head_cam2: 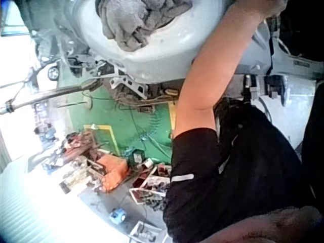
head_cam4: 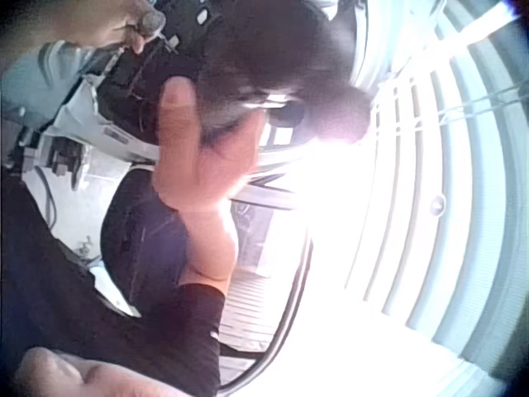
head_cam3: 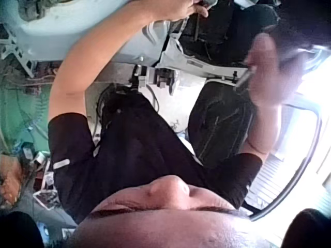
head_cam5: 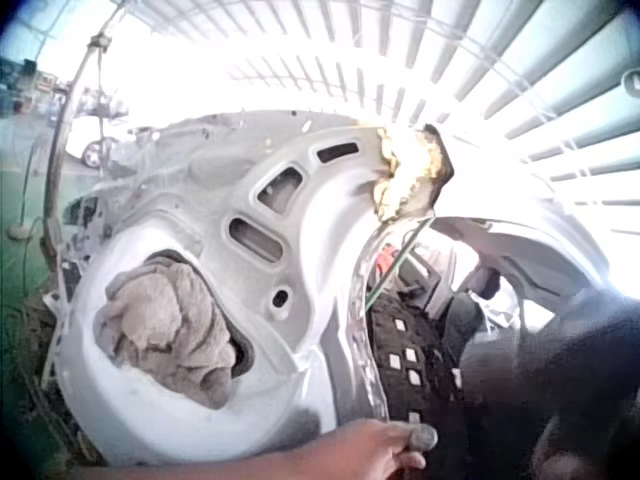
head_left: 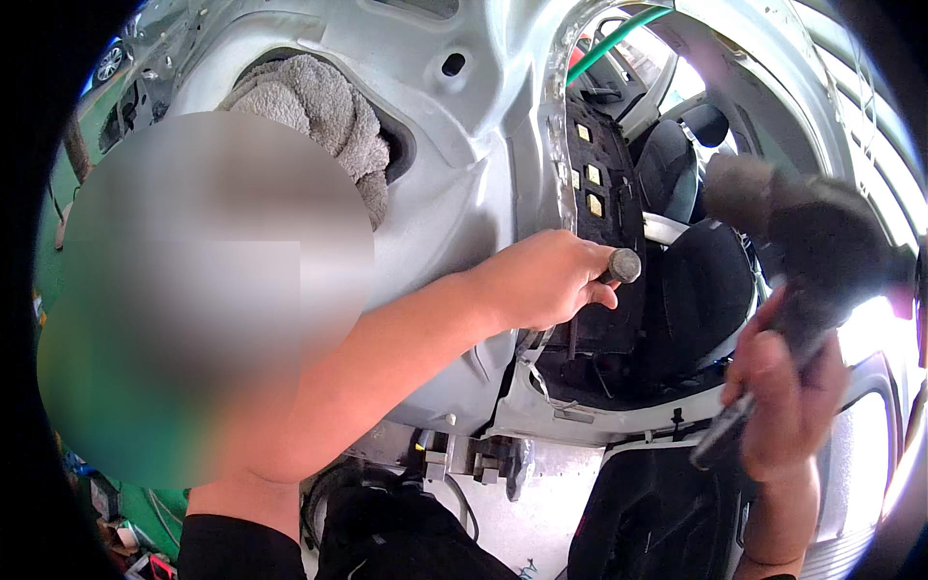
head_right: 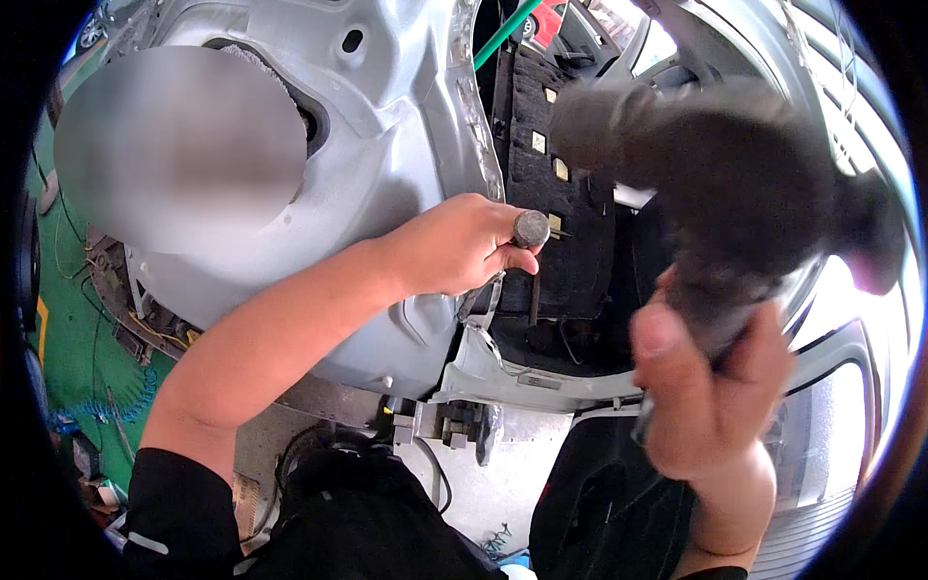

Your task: The person uses a hammer and a metal dolly to repeatedly strike and flatten a dented area on the car's rear quarter panel. The person shifts the dolly to different spots along the panel edge and continues hammering to smooth the metal surface.

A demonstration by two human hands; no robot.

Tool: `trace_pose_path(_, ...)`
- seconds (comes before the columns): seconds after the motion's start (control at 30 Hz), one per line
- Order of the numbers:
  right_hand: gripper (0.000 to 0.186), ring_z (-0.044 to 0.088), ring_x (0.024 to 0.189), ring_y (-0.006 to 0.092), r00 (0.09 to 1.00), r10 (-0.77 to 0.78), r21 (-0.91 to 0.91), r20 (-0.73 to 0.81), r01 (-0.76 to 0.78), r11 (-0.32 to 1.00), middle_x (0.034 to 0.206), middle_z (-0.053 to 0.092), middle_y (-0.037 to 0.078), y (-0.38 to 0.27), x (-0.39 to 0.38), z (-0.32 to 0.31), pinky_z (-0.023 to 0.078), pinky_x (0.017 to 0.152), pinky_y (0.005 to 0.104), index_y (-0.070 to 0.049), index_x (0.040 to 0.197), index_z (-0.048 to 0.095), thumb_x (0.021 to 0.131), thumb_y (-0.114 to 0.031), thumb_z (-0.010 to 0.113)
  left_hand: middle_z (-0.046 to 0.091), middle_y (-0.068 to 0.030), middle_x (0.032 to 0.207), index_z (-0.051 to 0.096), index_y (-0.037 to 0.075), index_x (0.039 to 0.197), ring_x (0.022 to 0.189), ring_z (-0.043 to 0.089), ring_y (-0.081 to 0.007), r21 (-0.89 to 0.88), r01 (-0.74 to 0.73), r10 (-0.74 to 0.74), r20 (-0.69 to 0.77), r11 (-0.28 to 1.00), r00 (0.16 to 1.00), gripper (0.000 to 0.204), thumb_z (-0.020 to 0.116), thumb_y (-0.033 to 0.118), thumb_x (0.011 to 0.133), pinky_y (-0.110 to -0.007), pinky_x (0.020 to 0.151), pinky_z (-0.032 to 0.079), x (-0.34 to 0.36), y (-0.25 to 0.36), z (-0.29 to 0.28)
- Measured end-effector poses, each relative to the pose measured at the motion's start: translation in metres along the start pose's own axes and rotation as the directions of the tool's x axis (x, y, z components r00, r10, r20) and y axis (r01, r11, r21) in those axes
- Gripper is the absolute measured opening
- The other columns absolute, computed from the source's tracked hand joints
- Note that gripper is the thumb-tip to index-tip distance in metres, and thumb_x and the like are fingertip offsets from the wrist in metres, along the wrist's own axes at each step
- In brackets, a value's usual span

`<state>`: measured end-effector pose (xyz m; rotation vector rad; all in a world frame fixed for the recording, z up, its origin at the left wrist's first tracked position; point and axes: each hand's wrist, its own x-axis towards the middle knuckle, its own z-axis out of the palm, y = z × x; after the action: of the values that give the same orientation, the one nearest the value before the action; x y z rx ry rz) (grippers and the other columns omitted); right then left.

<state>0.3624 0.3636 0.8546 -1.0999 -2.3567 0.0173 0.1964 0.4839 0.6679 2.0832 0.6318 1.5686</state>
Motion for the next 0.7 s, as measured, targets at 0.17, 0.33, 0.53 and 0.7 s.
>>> trace_pose_path(0.17,0.028,0.054,0.06,0.0183,0.89,0.426,-0.226,0.16,-0.387,0.894,0.066,0.059,0.009,0.007,0.0,0.0,0.046,0.06,0.035,0.001,0.099,0.06,0.094,-0.022,0.076,0.069,-0.016,0.081,0.063,0.005,0.095,0.078,0.068,-0.0394,-0.016,0.085,-0.085,0.012,0.996,0.996,0.016,0.075,0.015,0.094,-0.046,0.068,0.051,0.0,0.006,-0.006)
trace_pose_path(0.33,0.028,0.051,0.059,0.0053,0.946,0.322,0.071,0.033,-0.324,0.943,0.073,0.059,-0.002,-0.005,-0.003,-0.02,0.041,0.055,0.0243,-0.002,0.106,0.062,0.097,-0.025,0.074,0.068,-0.016,0.08,0.064,0.006,0.095,0.077,0.066,-0.0397,0.044,0.111,-0.112,0.021,0.993,0.993,0.015,0.075,0.017,0.094,-0.045,0.069,0.05,-0.001,0.01,-0.006)
trace_pose_path(0.53,0.03,0.058,0.058,0.0104,0.95,0.297,0.048,0.097,-0.303,0.952,0.069,0.059,0.004,0.001,-0.001,0.006,0.045,0.053,0.0279,-0.001,0.105,0.06,0.098,-0.029,0.072,0.075,-0.0135,0.086,0.065,0.004,0.097,0.082,0.073,-0.0329,-0.039,0.187,-0.187,0.017,0.981,0.982,0.011,0.072,0.012,0.096,-0.04,0.075,0.055,-0.004,0.007,-0.004)
trace_pose_path(0.7,0.032,0.057,0.061,0.0172,0.876,0.408,-0.116,0.258,-0.391,0.913,0.069,0.061,0.012,0.005,0.005,0.004,0.048,0.061,0.037,0.003,0.097,0.061,0.092,-0.024,0.076,0.075,-0.0142,0.086,0.065,0.003,0.097,0.084,0.074,-0.0325,0.012,0.286,-0.284,0.156,0.958,0.946,0.008,0.069,0.01,0.097,-0.04,0.074,0.055,-0.007,0.009,0.004)
